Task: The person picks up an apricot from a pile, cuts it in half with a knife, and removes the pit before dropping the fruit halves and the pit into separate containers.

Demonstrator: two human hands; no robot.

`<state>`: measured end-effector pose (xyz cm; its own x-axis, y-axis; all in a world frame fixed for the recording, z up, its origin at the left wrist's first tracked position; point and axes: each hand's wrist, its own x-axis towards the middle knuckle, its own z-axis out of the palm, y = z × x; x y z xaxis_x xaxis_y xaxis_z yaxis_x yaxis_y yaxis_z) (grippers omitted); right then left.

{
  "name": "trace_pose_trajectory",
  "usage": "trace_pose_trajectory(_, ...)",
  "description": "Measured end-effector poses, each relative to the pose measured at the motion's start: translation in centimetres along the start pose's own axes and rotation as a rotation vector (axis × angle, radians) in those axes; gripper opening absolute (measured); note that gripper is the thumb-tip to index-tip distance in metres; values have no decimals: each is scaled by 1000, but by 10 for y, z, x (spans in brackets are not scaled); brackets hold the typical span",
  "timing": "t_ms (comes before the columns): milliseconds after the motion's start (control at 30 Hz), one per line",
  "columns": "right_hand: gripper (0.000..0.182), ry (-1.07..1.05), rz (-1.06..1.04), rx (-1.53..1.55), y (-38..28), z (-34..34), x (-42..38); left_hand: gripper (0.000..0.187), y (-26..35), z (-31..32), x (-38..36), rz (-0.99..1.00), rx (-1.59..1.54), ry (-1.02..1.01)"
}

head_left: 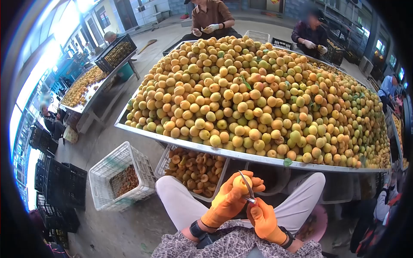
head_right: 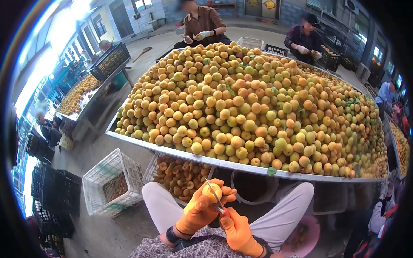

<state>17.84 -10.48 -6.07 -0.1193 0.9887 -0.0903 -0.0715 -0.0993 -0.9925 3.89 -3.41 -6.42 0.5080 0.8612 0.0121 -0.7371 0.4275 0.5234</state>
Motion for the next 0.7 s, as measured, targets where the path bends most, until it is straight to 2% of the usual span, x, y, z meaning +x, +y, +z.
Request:
trace_pose_trajectory(67,53,44,-53,-136,-1,1,-2,82,8,4,-2,6,77,4)
trace_pose_trajectory(367,57,-8,-158,-163,0,1,-4,64,40,22,-4,29,379,-146)
trace_pose_trajectory(400,57,-12,-159,-166,-4,-4,-1,61,46,21,-3,30,505,-224)
trace_pose_trajectory(433,49,-105,-151,-202,-10,-12,3,59,57,22,-1,32,632,-301)
trace_pose_trajectory(467,41,-200,-140,-237,-14,-17,5,59,75,25,9,58,936,-469)
trace_pose_trajectory(500,41,-206,-139,-241,-5,-20,3,59,75,26,10,63,934,-464)
trace_pose_trajectory(567,41,-209,-319,-109,16,-24,4,63,74,31,19,124,858,-610)
trace_pose_trajectory(600,44,-74,-475,-150,4,-11,9,70,63,37,15,65,594,-506)
trace_pose_trajectory(633,46,45,-474,-23,8,-1,8,76,47,41,6,3,331,-403)
trace_pose_trajectory(700,51,-9,-443,-9,14,-2,9,76,30,39,-1,-106,113,-337)
